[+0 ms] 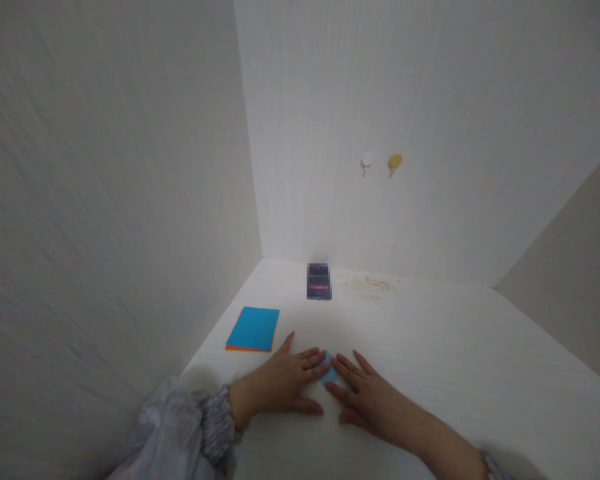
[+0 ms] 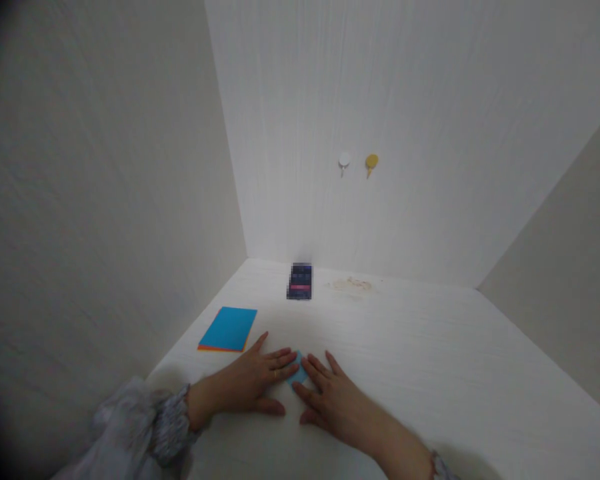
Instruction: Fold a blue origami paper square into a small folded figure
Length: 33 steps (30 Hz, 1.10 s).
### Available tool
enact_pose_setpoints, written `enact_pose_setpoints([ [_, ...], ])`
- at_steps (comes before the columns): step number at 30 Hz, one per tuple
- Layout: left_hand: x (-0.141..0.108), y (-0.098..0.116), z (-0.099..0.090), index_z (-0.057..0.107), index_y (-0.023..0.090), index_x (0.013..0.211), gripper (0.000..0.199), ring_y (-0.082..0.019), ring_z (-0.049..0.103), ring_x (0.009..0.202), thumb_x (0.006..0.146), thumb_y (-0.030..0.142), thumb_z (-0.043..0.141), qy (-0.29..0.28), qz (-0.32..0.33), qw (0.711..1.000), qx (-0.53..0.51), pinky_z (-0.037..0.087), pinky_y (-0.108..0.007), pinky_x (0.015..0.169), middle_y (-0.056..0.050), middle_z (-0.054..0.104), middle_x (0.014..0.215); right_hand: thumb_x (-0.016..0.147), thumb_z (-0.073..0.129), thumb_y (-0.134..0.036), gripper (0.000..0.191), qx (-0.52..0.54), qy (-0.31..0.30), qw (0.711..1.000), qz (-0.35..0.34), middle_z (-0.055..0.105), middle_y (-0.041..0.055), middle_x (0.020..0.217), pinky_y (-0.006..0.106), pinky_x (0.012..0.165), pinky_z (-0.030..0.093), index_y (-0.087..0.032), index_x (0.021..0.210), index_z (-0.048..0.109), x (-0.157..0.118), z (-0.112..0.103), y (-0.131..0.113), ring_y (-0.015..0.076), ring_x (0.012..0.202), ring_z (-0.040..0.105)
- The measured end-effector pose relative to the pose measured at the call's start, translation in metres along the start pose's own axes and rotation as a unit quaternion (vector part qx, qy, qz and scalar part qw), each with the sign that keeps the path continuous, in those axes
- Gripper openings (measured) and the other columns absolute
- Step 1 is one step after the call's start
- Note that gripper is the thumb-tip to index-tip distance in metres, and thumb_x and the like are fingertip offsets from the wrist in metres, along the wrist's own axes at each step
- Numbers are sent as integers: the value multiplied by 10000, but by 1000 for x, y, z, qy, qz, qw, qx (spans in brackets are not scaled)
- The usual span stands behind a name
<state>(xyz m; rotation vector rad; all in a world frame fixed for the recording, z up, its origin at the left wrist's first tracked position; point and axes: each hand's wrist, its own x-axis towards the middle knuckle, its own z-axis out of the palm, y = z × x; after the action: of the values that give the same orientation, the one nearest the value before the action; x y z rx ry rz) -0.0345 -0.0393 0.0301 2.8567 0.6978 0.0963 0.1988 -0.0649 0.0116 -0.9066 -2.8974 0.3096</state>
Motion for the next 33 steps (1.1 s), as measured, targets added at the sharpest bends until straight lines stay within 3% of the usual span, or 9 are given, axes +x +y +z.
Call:
enact_pose_setpoints([
  [7,-1,1,-5,250,262,1288,643,-276,318,1186,760,627,301,12,12,1000,16,64,-570,941,-123,318,1317,854,351,-416,427,19,-14,1000,0,154,128,1383,574,962,96,-291,1262,325,0,-5,-4,288,1254,103],
  [16,14,-7,1,516,271,1081,425,-251,373,1114,800,544,353,50,16,997,60,119,-508,950,-69,422,1251,841,395,-396,385,53,2,999,-13,248,72,1366,519,988,109,-304,1215,401,-3,-11,-2,256,1253,159],
  [20,14,-12,4,550,302,1036,364,-262,370,1098,789,524,403,57,11,997,53,133,-500,940,-31,439,1239,854,383,-361,367,97,44,994,-16,427,57,1263,433,1001,194,-285,1212,409,-3,-9,8,200,1181,337],
  [22,14,-14,6,530,308,1072,343,-267,347,1119,804,484,411,50,23,998,35,170,-472,934,-26,407,1270,864,368,-325,353,129,114,985,29,537,76,1134,357,940,320,-229,1198,432,-2,-6,15,174,1064,458],
  [24,17,-15,8,523,310,1083,307,-261,325,1145,826,432,407,47,36,998,6,191,-440,932,-12,392,1283,834,431,-342,363,128,148,980,36,550,91,1087,332,872,380,-200,1165,468,0,-4,22,187,1014,477],
  [30,35,-8,15,606,241,838,134,-170,430,1083,799,328,512,75,-5,991,-113,234,-322,934,18,540,1131,784,521,-341,296,120,118,986,6,515,69,1090,356,857,367,-245,1063,552,2,-8,21,205,1001,457],
  [33,38,-7,16,555,247,933,143,-157,417,1113,794,265,525,58,-15,985,-161,189,-355,967,14,535,1138,800,501,-318,295,140,106,984,18,513,68,1080,340,851,376,-246,1083,539,-1,-11,17,198,998,458],
])
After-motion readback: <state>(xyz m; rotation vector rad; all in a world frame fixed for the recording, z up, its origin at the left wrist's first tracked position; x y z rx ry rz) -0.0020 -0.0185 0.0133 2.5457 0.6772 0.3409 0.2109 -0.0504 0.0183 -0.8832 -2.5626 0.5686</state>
